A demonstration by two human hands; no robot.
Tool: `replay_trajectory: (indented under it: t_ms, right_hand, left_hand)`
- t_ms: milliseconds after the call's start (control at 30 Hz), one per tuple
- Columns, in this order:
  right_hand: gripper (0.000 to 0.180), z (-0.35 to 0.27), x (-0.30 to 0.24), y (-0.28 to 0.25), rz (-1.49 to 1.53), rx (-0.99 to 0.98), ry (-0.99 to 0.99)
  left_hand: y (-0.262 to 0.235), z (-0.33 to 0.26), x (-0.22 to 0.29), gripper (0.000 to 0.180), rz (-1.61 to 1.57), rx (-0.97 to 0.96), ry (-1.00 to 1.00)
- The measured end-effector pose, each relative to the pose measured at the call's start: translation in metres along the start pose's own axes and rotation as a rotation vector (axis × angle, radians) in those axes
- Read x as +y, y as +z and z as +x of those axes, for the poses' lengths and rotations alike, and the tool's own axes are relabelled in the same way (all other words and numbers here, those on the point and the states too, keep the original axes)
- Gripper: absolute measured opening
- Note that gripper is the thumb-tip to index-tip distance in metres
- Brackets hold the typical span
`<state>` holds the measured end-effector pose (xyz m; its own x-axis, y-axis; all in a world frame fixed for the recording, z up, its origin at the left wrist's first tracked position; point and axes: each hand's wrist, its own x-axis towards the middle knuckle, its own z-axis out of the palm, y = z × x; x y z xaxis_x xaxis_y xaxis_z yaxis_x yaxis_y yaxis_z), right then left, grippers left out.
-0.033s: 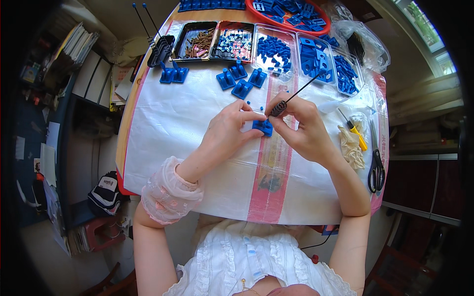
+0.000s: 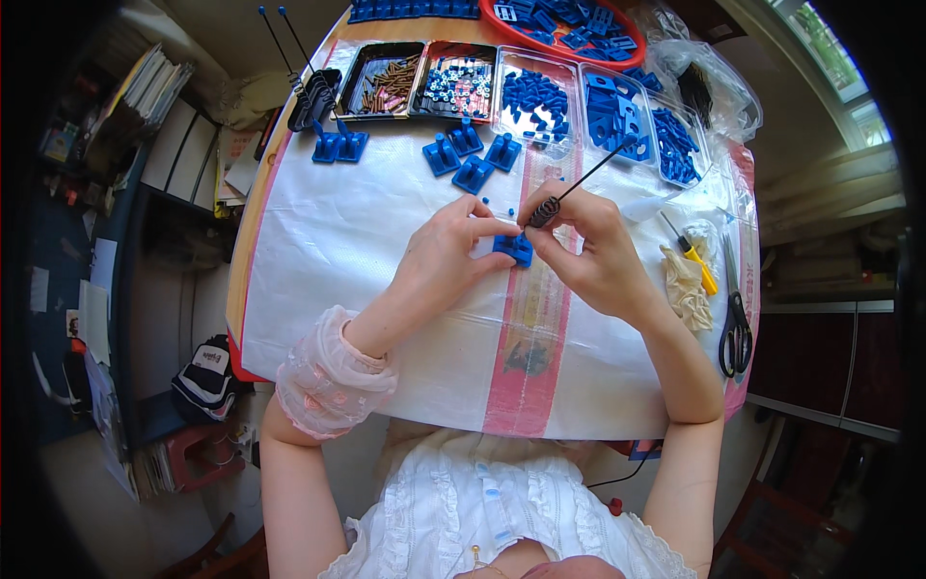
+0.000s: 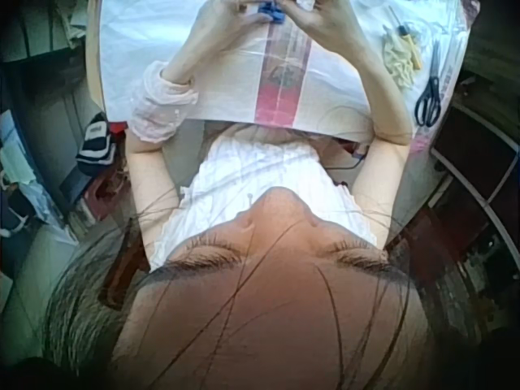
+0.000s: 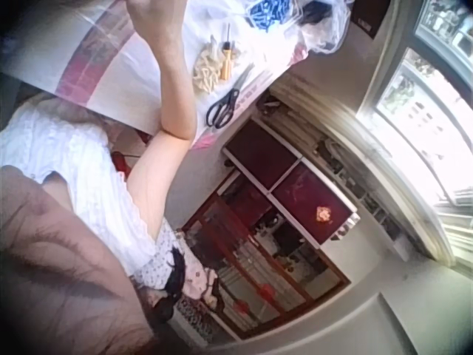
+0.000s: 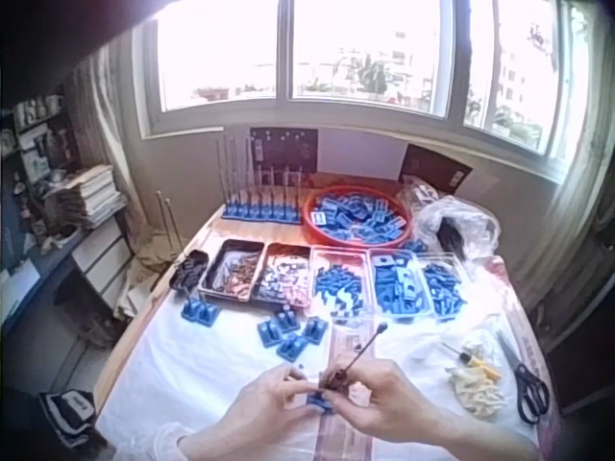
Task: Assembling blue plastic components with a wire spring tool.
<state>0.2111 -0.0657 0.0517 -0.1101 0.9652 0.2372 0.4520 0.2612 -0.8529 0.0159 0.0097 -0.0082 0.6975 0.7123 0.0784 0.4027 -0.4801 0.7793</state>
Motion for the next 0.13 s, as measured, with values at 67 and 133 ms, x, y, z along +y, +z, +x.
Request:
replay_trajectory:
  t_ms: [67,133]
  right_hand:
    - [0.012,0.0001,-0.0008,-0.0002,-0.004,-0.002,0.001]
    - [0.011,-0.0001,-0.0010,-0.0003,-0.007,-0.005,0.003]
  left_hand:
    - [0.0005,-0.0001,-0.0008,0.032,0.003,0.010,0.014]
    - [0.0013,0.0000,-0.0017,0.032,0.004,0.014,0.021]
